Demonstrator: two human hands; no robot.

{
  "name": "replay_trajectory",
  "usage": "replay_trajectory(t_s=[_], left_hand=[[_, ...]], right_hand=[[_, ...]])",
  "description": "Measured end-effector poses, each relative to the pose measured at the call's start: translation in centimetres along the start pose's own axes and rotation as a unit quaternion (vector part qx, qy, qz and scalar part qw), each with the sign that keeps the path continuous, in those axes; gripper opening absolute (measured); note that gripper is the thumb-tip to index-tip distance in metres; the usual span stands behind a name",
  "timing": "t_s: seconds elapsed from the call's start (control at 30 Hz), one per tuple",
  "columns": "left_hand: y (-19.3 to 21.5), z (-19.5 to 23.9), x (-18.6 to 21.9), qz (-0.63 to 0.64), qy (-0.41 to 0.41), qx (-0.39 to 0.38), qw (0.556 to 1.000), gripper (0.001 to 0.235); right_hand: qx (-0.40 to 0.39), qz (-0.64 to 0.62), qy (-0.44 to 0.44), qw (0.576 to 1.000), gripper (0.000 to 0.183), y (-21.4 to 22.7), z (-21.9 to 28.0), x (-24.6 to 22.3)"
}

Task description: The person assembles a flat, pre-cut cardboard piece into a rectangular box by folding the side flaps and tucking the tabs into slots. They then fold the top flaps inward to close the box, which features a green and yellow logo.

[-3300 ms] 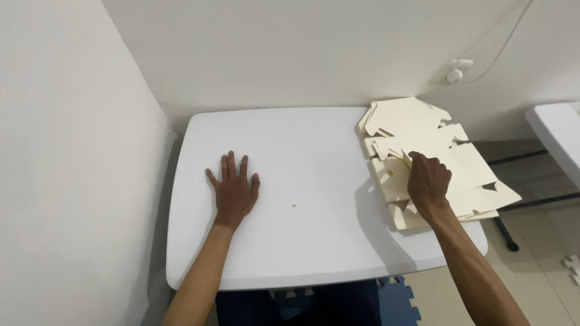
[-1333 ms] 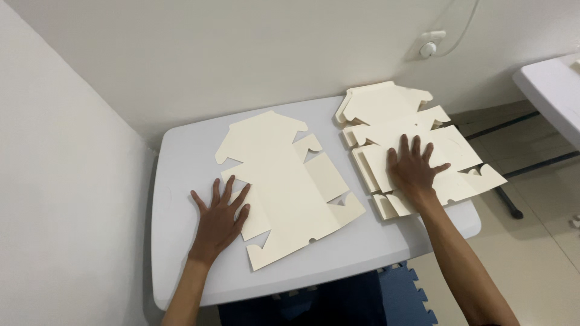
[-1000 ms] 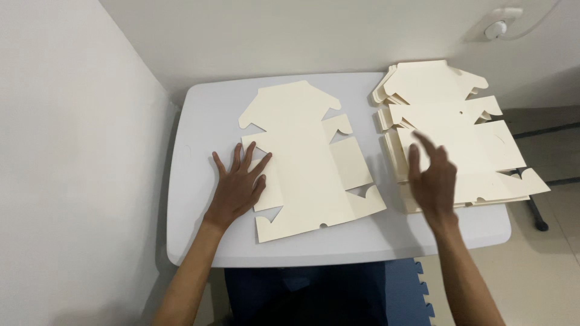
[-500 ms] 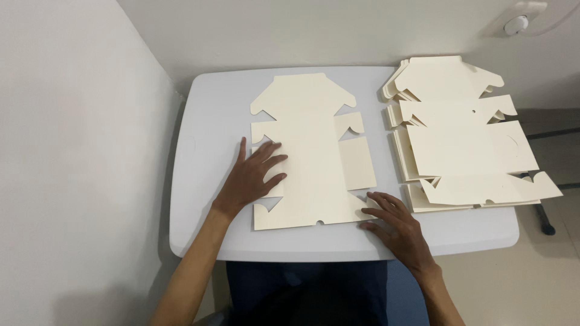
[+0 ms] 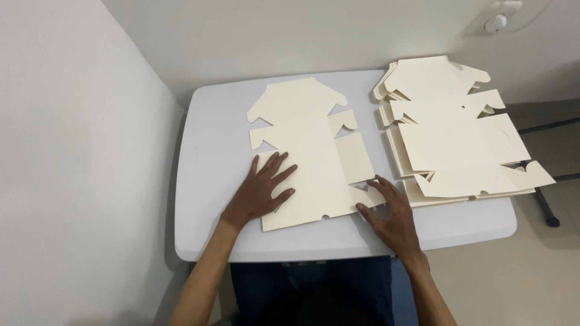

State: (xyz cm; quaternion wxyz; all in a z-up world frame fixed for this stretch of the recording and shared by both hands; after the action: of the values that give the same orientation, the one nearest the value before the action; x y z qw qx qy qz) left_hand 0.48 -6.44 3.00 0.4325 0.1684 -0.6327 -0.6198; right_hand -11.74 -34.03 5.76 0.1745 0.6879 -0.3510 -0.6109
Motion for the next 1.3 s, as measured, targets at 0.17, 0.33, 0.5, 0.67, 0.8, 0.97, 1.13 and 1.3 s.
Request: replay_trajectory(t_s=[0.17,0.33,0.5,0.67,0.8,0.97,1.13,1.3], left_hand=[[1.2,0.4,-0.5,0.031,-0.012,0.029,0.999,0.062],[1.6,0.6,-1.5,0.061,-0.006,0.036,0.997,0.056],[1.5,0.5,-1.5,0.085,-0.002,0.036,0.996,0.056],[1.9,0.6,-1.1,0.079,0.002,0.021,0.997,0.057],[2.4,0.6,-0.7,0.081,0.005,0.021,0.996,0.056],[1.6,-0.6,-1.1,0.018,0.007,0.021,1.0,0.056],[1.3,-1.6,-1.5,-0.014,0.023,0.006,1.0,0.058],[1.3,-0.4,-1.7,0.054,0.024,0.079,0.995,0.061]], right_hand=[[-0.019,-0.002,-0.002,1.0,0.061,0.2,0.1,-0.8],[0.01,-0.004,-0.013,1.0,0.06,0.0,1.2,1.1],[-0.031,-0.046,-0.105,0.993,0.081,-0.3,1.1,1.1],[-0.048,-0.109,-0.134,0.984,0.09,0.0,-0.2,-1.7],[-0.043,-0.213,-0.106,0.97,0.084,-0.7,-1.2,-2.0],[-0.031,-0.166,-0.044,0.985,0.062,-2.1,-2.1,-2.5],[-0.023,-0.082,-0.011,0.996,0.048,-2.3,-2.3,-2.5],[-0.023,-0.142,0.03,0.989,0.04,-1.9,-2.9,-5.6]])
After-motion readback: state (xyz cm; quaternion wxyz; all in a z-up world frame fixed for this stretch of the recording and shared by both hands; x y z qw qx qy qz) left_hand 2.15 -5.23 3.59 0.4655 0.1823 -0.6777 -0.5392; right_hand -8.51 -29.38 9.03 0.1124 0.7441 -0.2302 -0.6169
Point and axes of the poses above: each hand's wrist, its own z-axis away from the middle knuckle, its own y-axis out of the back of the hand, x = y × z, the point moved 7 cm from there along -z, towards the middle knuckle
